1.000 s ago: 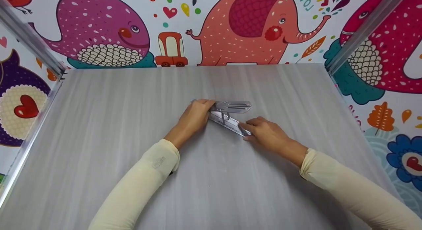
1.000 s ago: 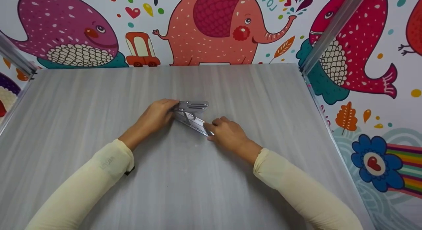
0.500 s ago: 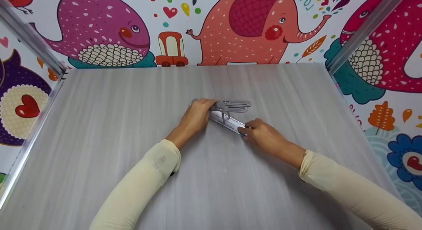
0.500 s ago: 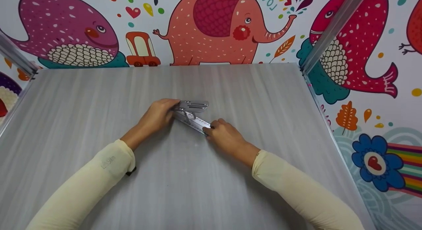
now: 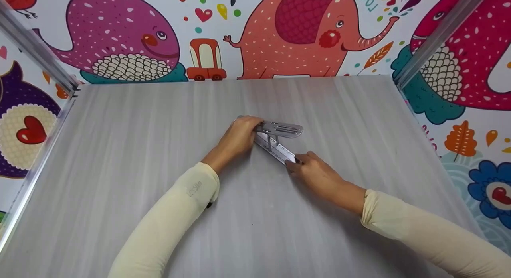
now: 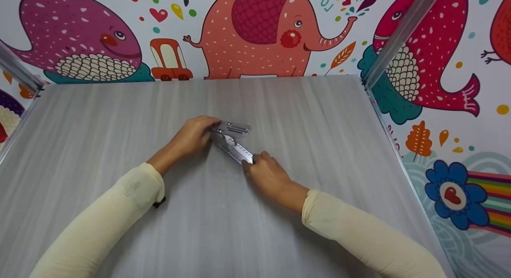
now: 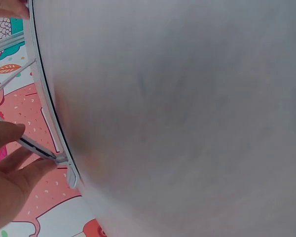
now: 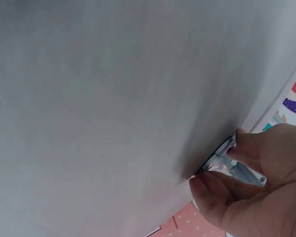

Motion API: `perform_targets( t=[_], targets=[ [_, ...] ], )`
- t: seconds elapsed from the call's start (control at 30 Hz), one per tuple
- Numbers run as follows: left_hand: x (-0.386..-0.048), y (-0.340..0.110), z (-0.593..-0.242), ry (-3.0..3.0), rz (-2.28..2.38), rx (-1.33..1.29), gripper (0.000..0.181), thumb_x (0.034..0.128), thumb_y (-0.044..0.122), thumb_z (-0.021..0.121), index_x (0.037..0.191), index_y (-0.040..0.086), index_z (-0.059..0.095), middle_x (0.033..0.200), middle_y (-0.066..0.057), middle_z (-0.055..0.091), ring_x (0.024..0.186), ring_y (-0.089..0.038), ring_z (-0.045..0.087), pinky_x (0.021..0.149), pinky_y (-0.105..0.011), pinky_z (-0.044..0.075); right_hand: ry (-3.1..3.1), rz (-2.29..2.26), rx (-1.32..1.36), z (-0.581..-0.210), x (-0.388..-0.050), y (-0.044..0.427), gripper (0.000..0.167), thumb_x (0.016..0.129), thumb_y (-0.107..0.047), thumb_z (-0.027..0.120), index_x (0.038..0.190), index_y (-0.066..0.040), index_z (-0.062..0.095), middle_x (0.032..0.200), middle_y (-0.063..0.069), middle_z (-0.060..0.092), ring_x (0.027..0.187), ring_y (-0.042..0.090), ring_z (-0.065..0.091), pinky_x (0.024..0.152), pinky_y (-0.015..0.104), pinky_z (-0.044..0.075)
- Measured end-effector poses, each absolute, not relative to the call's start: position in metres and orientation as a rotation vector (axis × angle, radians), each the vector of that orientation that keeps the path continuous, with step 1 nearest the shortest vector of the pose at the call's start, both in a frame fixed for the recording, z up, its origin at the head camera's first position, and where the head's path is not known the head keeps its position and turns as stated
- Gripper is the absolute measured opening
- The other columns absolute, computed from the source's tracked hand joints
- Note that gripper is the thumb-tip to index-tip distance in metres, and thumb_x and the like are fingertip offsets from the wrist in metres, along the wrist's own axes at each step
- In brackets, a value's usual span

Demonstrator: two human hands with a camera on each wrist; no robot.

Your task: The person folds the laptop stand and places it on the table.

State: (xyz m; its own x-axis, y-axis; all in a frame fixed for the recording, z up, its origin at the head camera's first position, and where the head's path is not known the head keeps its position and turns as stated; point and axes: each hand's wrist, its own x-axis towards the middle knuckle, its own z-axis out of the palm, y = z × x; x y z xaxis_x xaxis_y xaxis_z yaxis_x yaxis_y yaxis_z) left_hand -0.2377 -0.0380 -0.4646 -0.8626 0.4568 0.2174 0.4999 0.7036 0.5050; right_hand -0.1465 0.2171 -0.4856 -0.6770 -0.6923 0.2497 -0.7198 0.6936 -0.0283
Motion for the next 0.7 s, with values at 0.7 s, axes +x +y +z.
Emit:
perform_targets(
  t=[0.7],
  targets=[
    [-0.257, -0.033, -0.463, -2.914, -1.019, -0.900, 0.050, 0.0930, -0.015, 0.046, 0.133, 0.006, 0.067, 0.134, -0.009, 0.068, 0.128, -0.023, 0.061, 0.115, -0.038, 0.045, -2.635, 0.071, 1.070, -0.486, -0.118, 0.193, 0.025, 0.083, -0.016, 0.080, 0.107, -0.012, 0.074, 0.089, 0.014, 0.069, 0.066, 0.029, 0.051, 0.060, 0.036, 0.046]
  ],
)
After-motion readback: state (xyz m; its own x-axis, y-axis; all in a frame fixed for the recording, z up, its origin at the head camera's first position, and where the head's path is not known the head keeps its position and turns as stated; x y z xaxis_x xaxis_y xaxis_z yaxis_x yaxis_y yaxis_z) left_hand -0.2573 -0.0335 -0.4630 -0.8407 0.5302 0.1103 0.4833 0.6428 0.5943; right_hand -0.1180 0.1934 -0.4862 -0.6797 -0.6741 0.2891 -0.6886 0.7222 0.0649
